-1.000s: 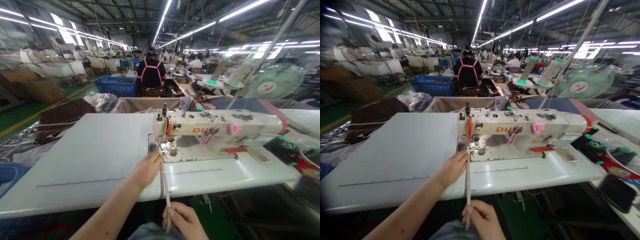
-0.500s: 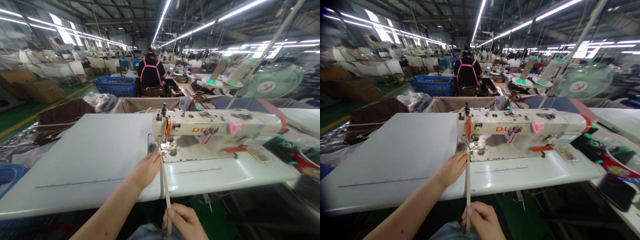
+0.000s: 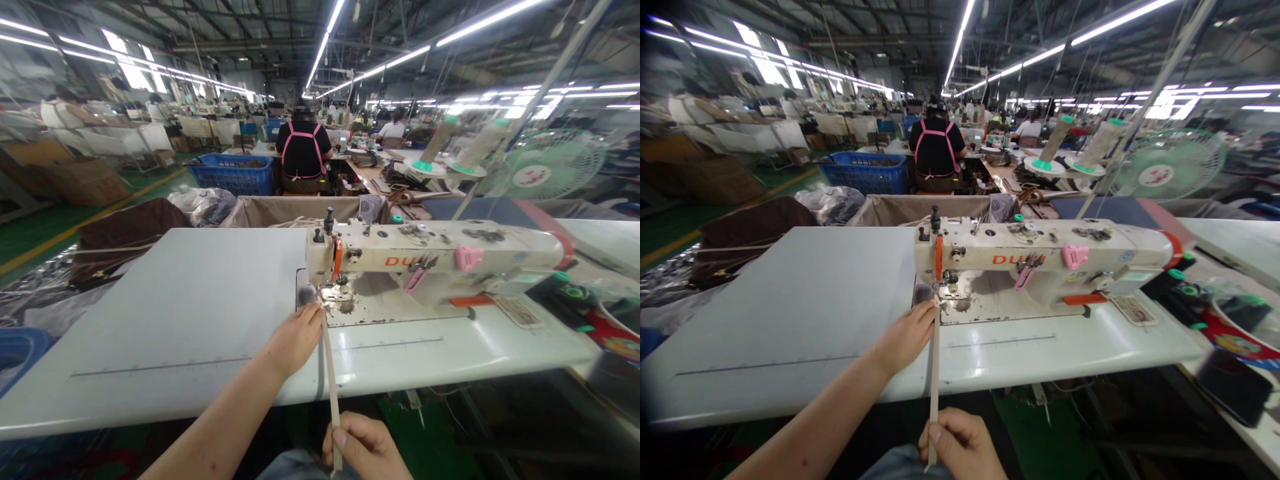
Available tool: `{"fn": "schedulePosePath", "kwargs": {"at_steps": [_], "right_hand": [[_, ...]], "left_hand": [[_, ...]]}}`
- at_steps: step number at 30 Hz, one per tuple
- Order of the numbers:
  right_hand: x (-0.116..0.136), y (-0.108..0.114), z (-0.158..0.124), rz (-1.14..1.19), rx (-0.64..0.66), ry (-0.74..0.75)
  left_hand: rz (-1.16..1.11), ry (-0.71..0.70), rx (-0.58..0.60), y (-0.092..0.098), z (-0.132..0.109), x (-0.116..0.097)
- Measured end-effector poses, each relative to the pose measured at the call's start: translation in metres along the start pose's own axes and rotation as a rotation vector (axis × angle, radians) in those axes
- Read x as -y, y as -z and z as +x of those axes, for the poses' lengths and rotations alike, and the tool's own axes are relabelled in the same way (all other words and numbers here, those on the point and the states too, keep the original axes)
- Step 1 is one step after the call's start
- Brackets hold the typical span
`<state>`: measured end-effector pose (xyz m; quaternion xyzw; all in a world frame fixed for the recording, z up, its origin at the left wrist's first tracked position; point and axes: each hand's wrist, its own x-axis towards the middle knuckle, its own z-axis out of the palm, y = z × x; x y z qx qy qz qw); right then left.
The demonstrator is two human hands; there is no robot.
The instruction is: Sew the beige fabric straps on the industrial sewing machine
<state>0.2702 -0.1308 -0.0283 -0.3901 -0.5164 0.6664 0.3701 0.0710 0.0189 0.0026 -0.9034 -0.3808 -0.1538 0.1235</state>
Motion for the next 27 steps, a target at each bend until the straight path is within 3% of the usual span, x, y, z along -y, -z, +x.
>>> {"fn": "schedulePosePath", "kwargs": {"at_steps": [4,10,16,22,27], "right_hand": [[-0.001,0.001,0.002,-0.096,-0.002,0.059],[-0.003,0.003,0.013,-0.205,-0.184,0.100],[-0.015,-0.001,0.017,0.116,-0.122,-0.085],[-0.013,0.000,0.012,0.085,-0.104,-0.060],[0.008,-0.002,0.007,0.079,-0.087,-0.062]], "left_hand": [[0.002,-0.019,0.022,-0.002,-0.002,0.002],[-0.068,0.009,0.040,-0.004,-0.002,0.002],[-0.090,0.025,-0.023,-0.006,-0.003,0.001],[-0.101,0.040,-0.038,-0.004,-0.002,0.001],[-0.084,0.015,-0.032,-0.003,-0.002,0.001]]}}
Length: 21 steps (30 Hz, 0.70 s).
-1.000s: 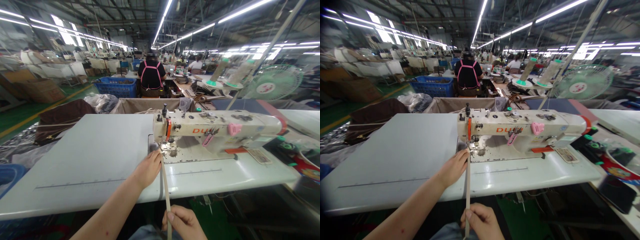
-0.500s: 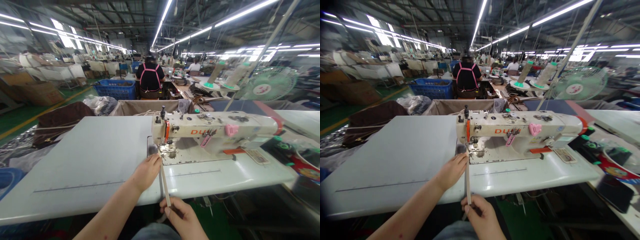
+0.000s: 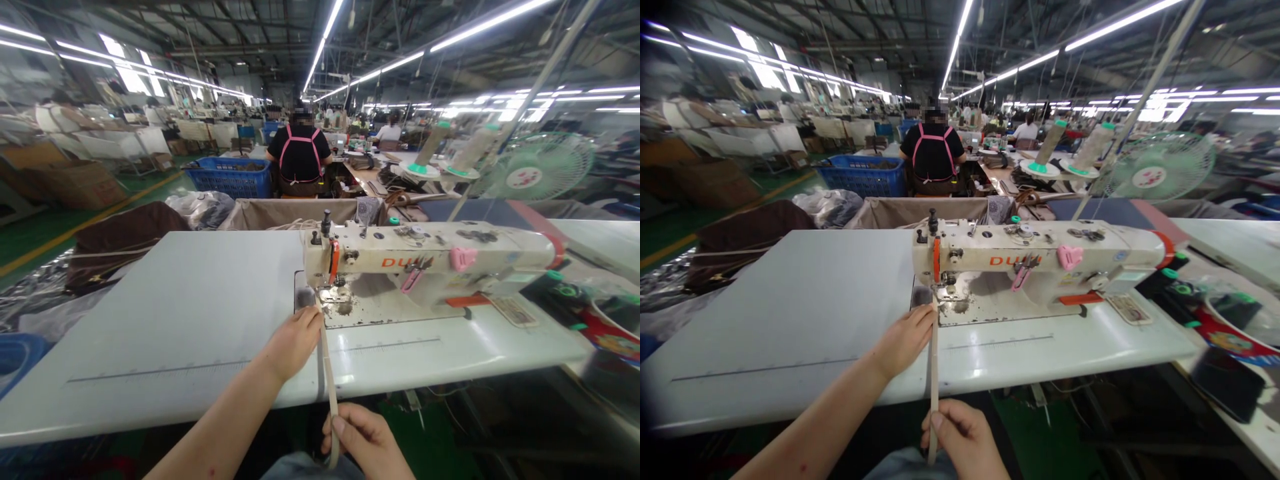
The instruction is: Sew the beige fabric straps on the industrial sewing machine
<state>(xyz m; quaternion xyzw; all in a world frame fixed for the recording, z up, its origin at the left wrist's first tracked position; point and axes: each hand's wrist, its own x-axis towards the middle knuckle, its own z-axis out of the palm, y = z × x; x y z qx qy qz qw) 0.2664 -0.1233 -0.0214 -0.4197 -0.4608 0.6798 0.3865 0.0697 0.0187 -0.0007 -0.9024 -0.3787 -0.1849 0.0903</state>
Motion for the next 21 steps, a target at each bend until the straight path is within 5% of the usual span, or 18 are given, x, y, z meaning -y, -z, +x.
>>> {"fn": "schedulePosePath", "kwargs": {"at_steps": [6,21], "right_hand": [[0.025,-0.006,-0.011,0.019,0.002,-0.075],[0.034,-0.005,-0.015,-0.073,-0.007,-0.038]], "left_hand": [[-0.006,0.005,0.027,0.002,0.000,0.001],[-0.030,0.025,-0.003,0.000,-0.001,0.001]]}}
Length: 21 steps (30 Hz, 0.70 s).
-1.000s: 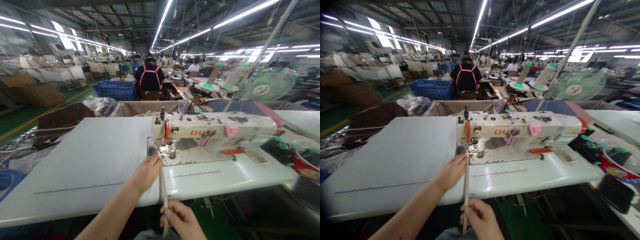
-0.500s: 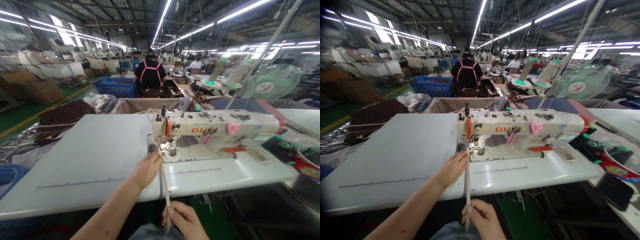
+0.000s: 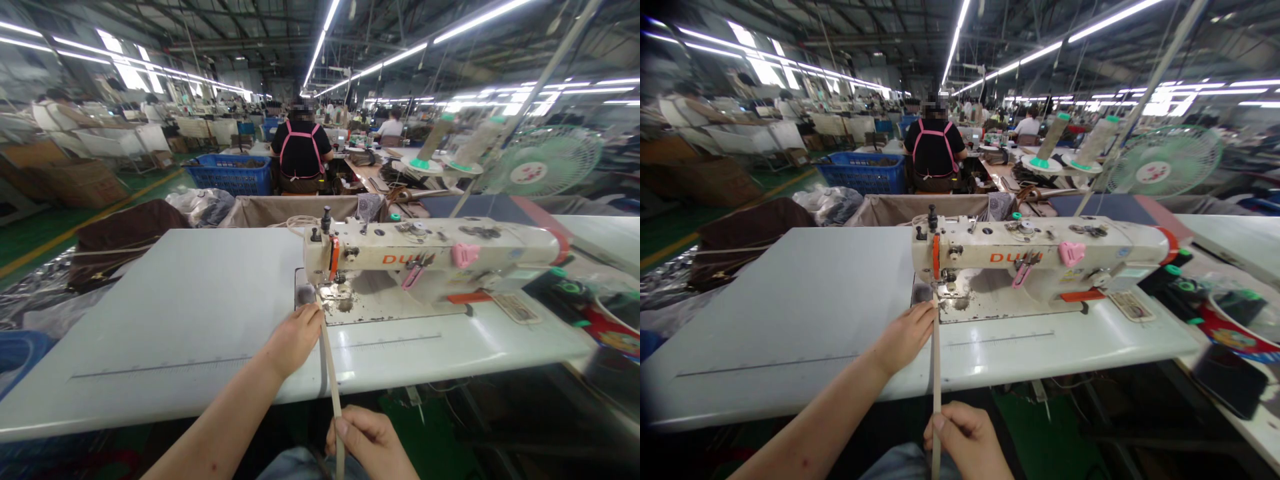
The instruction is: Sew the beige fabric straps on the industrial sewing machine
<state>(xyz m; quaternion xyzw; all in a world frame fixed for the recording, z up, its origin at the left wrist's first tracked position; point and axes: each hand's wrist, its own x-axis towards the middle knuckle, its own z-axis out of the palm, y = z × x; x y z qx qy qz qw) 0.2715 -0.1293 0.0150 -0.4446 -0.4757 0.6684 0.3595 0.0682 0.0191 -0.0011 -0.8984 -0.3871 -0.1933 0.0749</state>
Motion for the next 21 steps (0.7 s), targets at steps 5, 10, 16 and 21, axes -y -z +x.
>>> {"fn": "schedulePosePath", "kwargs": {"at_steps": [5,10,16,21], "right_hand": [[-0.003,0.000,0.000,0.012,0.004,-0.012],[-0.005,0.000,0.001,-0.022,0.013,-0.014],[-0.032,0.002,0.011,-0.037,0.018,0.053],[-0.046,0.004,0.015,0.039,0.026,0.068]], "left_hand": [[0.000,0.015,0.007,0.001,0.001,-0.001],[0.008,-0.002,0.018,0.004,0.002,-0.001],[0.034,-0.007,0.029,0.001,0.001,0.000],[0.057,-0.013,0.034,-0.001,0.001,-0.001]]}}
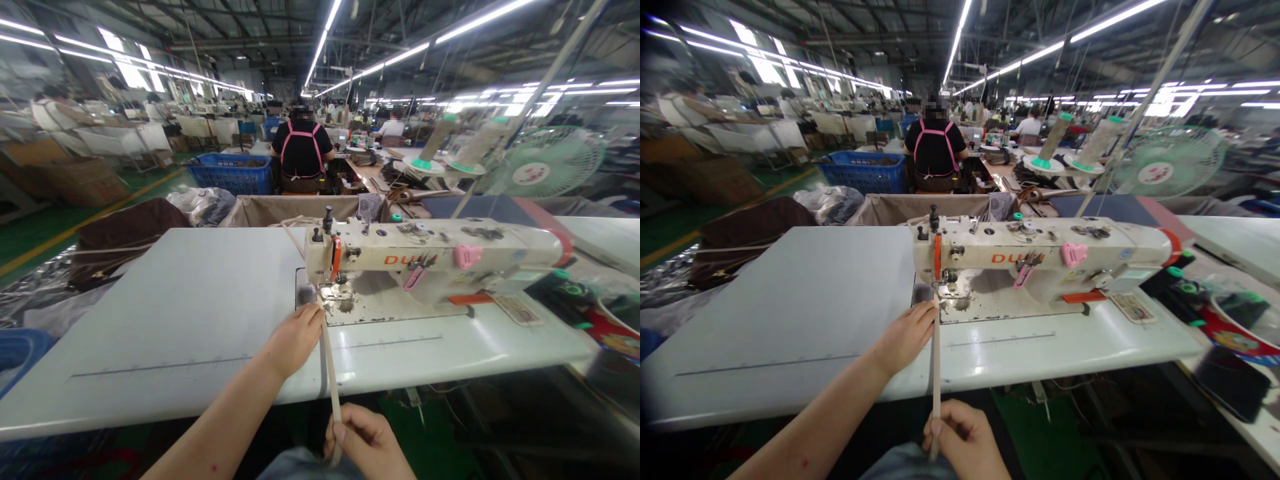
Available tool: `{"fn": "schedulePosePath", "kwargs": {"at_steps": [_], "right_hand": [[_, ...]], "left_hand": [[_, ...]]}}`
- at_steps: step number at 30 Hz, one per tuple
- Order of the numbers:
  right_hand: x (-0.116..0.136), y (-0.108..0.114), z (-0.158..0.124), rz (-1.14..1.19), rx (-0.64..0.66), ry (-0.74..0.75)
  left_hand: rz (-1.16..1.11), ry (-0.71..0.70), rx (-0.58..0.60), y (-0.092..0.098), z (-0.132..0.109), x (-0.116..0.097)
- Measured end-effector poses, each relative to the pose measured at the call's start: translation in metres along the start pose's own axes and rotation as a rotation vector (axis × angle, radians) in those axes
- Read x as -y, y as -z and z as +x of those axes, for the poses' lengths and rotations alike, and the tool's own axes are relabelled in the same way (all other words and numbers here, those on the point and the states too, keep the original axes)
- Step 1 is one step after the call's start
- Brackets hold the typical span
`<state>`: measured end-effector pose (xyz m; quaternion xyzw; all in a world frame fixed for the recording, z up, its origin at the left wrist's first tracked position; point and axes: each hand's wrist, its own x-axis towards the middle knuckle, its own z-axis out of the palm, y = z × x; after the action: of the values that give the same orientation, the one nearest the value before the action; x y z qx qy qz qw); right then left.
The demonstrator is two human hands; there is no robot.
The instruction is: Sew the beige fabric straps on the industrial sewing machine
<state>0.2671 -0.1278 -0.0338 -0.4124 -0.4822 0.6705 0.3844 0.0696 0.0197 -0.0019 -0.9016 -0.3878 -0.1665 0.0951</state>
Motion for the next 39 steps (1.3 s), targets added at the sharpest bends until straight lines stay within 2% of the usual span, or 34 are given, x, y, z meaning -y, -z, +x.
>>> {"fn": "schedulePosePath", "kwargs": {"at_steps": [4,9,39], "right_hand": [[0.007,0.000,-0.001,-0.022,-0.024,0.035],[0.015,-0.002,-0.002,-0.030,-0.003,0.014],[0.018,-0.003,-0.004,-0.021,-0.043,-0.007]], "left_hand": [[0.000,-0.028,0.006,0.002,0.000,0.000],[-0.042,0.011,-0.010,0.002,0.000,0.000],[-0.037,0.006,0.000,0.000,-0.001,0.001]]}}
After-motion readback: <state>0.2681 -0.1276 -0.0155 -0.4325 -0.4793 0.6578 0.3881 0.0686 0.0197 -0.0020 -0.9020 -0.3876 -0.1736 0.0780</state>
